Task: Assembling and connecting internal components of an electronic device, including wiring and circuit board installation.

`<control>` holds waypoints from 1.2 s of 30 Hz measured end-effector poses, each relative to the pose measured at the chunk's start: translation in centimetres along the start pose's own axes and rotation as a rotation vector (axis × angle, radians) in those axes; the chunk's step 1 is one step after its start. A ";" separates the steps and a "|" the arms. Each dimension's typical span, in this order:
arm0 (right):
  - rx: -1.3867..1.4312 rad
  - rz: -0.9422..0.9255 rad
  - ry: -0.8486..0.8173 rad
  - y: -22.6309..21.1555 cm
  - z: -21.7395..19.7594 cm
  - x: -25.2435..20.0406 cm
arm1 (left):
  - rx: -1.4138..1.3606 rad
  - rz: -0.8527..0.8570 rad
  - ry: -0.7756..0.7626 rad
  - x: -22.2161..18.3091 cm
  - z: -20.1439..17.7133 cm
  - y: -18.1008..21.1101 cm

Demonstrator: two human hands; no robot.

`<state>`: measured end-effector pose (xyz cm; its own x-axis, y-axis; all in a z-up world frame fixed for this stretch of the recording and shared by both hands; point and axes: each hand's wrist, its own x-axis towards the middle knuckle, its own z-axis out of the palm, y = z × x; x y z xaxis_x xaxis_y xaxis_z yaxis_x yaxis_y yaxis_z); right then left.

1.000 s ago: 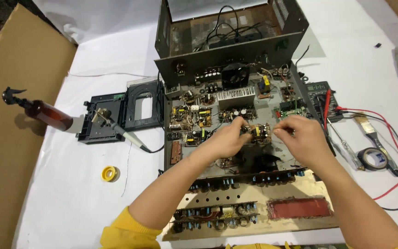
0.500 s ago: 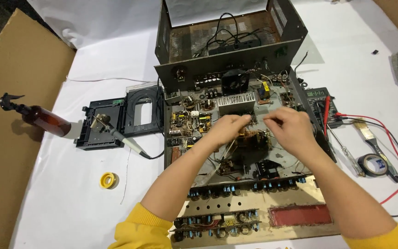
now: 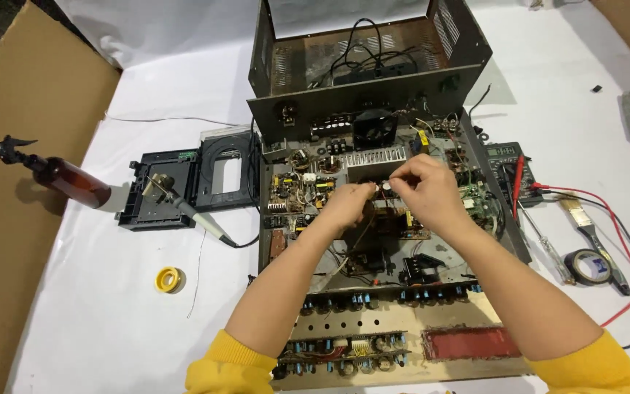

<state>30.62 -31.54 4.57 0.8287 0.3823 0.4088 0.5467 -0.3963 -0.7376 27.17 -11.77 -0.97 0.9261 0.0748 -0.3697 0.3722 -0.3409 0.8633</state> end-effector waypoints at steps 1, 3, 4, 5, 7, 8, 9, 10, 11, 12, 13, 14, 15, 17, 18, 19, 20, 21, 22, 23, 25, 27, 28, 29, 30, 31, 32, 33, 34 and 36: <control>0.021 0.000 0.002 0.1 0.1 -0.1 | -0.013 -0.019 -0.007 0.7 0.2 -0.8; 0.044 0.003 -0.002 0.5 0.4 -0.4 | -0.028 -0.045 -0.015 1.6 0.4 -2.0; 0.030 0.012 -0.005 0.7 0.4 -0.5 | -0.018 -0.048 -0.019 1.9 0.4 -2.2; 0.017 0.021 -0.008 1.0 0.4 -0.5 | -0.007 -0.051 -0.023 2.3 0.5 -2.3; 0.011 0.055 -0.025 0.1 -0.2 -0.6 | 0.015 -0.027 -0.035 1.3 0.3 -1.8; 0.005 0.090 -0.042 -0.4 -0.5 -0.7 | 0.035 -0.005 -0.046 0.7 0.2 -1.5; 0.004 0.090 -0.043 -0.5 -0.6 -0.7 | 0.034 -0.005 -0.046 -0.2 0.0 -0.4; -0.006 0.106 -0.069 -0.6 -0.8 -0.7 | 0.052 0.007 -0.043 -1.2 -0.2 0.7; -0.017 0.123 -0.096 -0.7 -0.9 -0.7 | 0.070 0.018 -0.040 -2.1 -0.4 1.9; -0.018 0.124 -0.096 -0.8 -0.9 -0.8 | 0.070 0.018 -0.041 -3.0 -0.4 2.7; -0.011 0.147 -0.111 -0.9 -0.9 -0.9 | 0.065 0.027 -0.047 -4.0 -0.5 3.5; -0.004 0.168 -0.126 -1.0 -0.9 -1.0 | 0.060 0.036 -0.051 -5.0 -0.6 4.4; -0.004 0.167 -0.126 -0.8 -0.8 -1.0 | 0.060 0.037 -0.049 -4.0 -0.3 3.5; -0.027 0.187 -0.157 -0.3 -0.6 -1.1 | 0.097 0.059 -0.049 -2.1 0.5 1.7; -0.027 0.188 -0.158 0.0 -0.4 -1.3 | 0.096 0.058 -0.050 -1.5 0.7 1.1; -0.041 0.194 -0.158 0.3 -0.2 -1.5 | 0.083 0.068 -0.038 -0.8 0.8 0.4; -0.055 0.197 -0.158 0.6 0.0 -1.5 | 0.070 0.080 -0.024 -0.1 0.8 -0.1; -0.057 0.195 -0.157 0.6 0.0 -1.4 | 0.069 0.082 -0.022 0.5 0.9 -0.7; -0.054 0.192 -0.160 0.7 0.1 -1.3 | 0.100 0.077 -0.017 1.1 1.1 -1.3; -0.052 0.188 -0.163 0.8 0.1 -1.3 | 0.130 0.073 -0.011 1.8 1.3 -2.0; -0.051 0.201 -0.169 0.8 0.1 -1.3 | 0.132 0.084 -0.027 1.1 1.0 -0.9; -0.050 0.217 -0.175 0.7 0.0 -1.4 | 0.134 0.095 -0.047 -0.1 0.8 0.2; -0.045 0.209 -0.172 0.5 -0.1 -1.3 | 0.117 0.101 -0.044 -1.0 0.7 0.8; -0.041 0.200 -0.169 0.3 -0.1 -1.3 | 0.101 0.106 -0.041 -1.8 0.5 1.5; -0.041 0.201 -0.170 0.3 0.0 -1.4 | 0.100 0.105 -0.042 -2.8 0.2 2.6; -0.048 0.200 -0.169 0.3 0.1 -1.4 | 0.160 0.074 -0.083 -3.7 -0.1 3.7; -0.055 0.197 -0.168 0.3 0.1 -1.5 | 0.220 0.043 -0.123 -4.7 -0.4 4.8; -0.055 0.198 -0.169 0.4 0.1 -1.4 | 0.220 0.043 -0.124 -3.4 -0.1 3.4; -0.069 0.191 -0.166 0.5 0.2 -1.4 | 0.180 0.078 -0.101 -2.2 0.3 2.0; -0.083 0.186 -0.165 0.5 0.1 -1.3 | 0.139 0.111 -0.078 -0.6 0.7 0.2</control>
<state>29.80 -32.14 3.63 0.8888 0.4247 0.1722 0.4005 -0.5371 -0.7424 26.63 -12.54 -0.76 0.9515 -0.0418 -0.3047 0.2504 -0.4699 0.8465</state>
